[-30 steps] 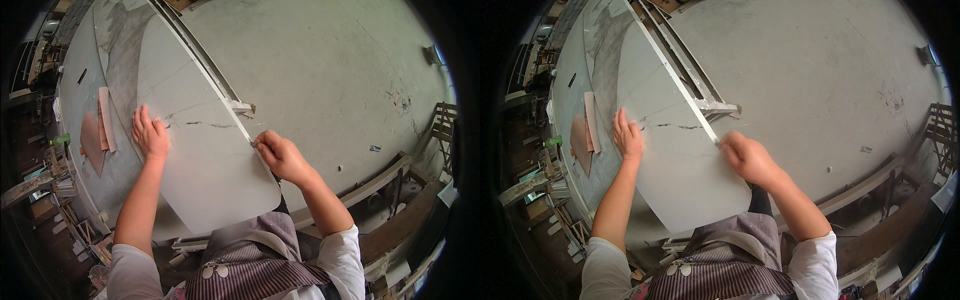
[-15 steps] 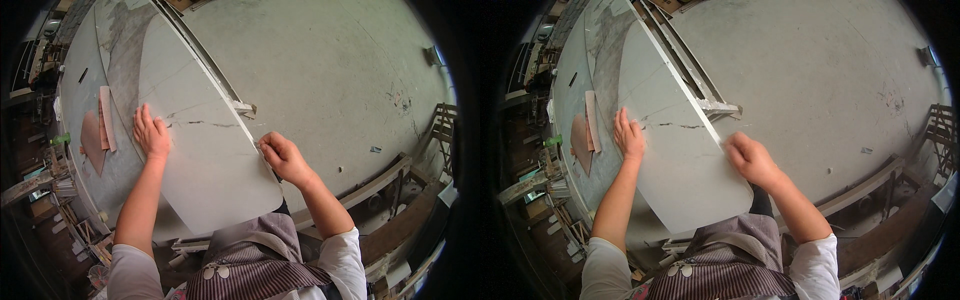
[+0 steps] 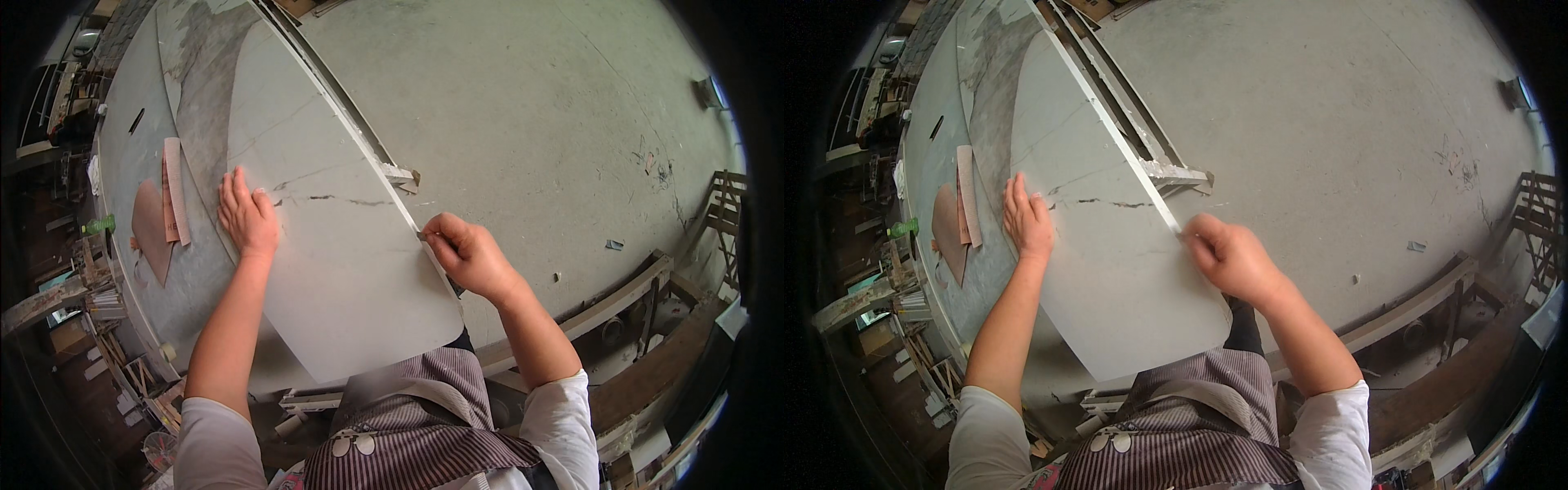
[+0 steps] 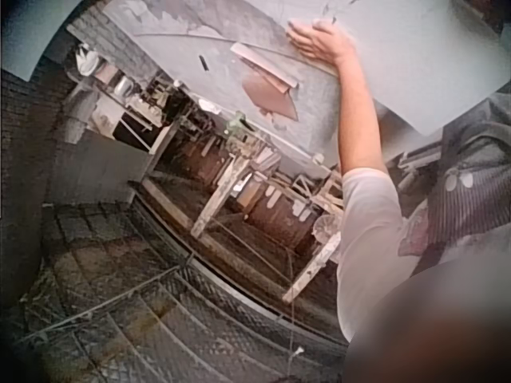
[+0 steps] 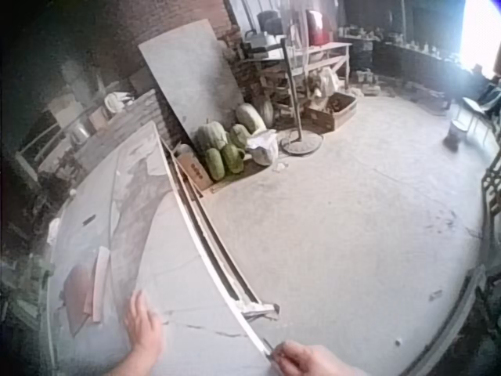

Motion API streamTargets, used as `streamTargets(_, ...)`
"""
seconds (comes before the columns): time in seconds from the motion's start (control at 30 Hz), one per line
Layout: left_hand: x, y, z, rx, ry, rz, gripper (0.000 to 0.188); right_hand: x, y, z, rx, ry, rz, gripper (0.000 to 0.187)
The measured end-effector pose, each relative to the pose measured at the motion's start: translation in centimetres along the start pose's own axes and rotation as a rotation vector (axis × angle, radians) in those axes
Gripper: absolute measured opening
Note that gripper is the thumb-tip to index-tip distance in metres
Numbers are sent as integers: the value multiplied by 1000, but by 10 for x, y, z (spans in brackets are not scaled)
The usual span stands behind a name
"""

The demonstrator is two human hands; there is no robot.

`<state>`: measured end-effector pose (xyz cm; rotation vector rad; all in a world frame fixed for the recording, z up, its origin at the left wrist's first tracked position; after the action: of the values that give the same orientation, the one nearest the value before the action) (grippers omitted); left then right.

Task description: The person peels a protective film off a large white marble-patterned panel using a small tool and their fingers. They work along the edges and surface, lifting and pulling the film away from the panel.

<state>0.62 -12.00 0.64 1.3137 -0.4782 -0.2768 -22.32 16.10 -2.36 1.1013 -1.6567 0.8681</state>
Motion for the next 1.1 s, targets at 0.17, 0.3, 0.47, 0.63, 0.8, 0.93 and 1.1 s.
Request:
streamTargets(0.17,1,-1,-1,4,9,-10,58,3,0,0,40,40,-56,8)
streamTargets(0.3,0,1,0,-12,1,-3,58,7,1,0,54,48,-116,8)
streamTargets(0.47,1,-1,0,1,7,-1,58,8,1,2,64,30,-79,9)
streamTargets(0.63,1,-1,0,15,14,7,58,5,0,2,68,-6,-36,12)
streamTargets(0.8,0,0,0,7,16,12,57,11,2,3,81,-3,-88,9)
streamTargets(0.93,0,0,1,0,19,22,57,13,0,-12,143,-15,-145,8)
streamTargets(1.1,1,-1,0,-3,23,-20,57,1,6,-31,20,-8,19,11)
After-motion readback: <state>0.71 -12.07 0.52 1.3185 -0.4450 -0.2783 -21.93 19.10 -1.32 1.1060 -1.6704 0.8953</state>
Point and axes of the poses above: each hand's wrist, its own z-axis towards the middle knuckle, its own y-axis out of the back of the hand, x = y × z, the point moved 9 cm from there along z, towards the middle knuckle, and after that the axes turned 13 degrees about z, right-handed, at the moved point
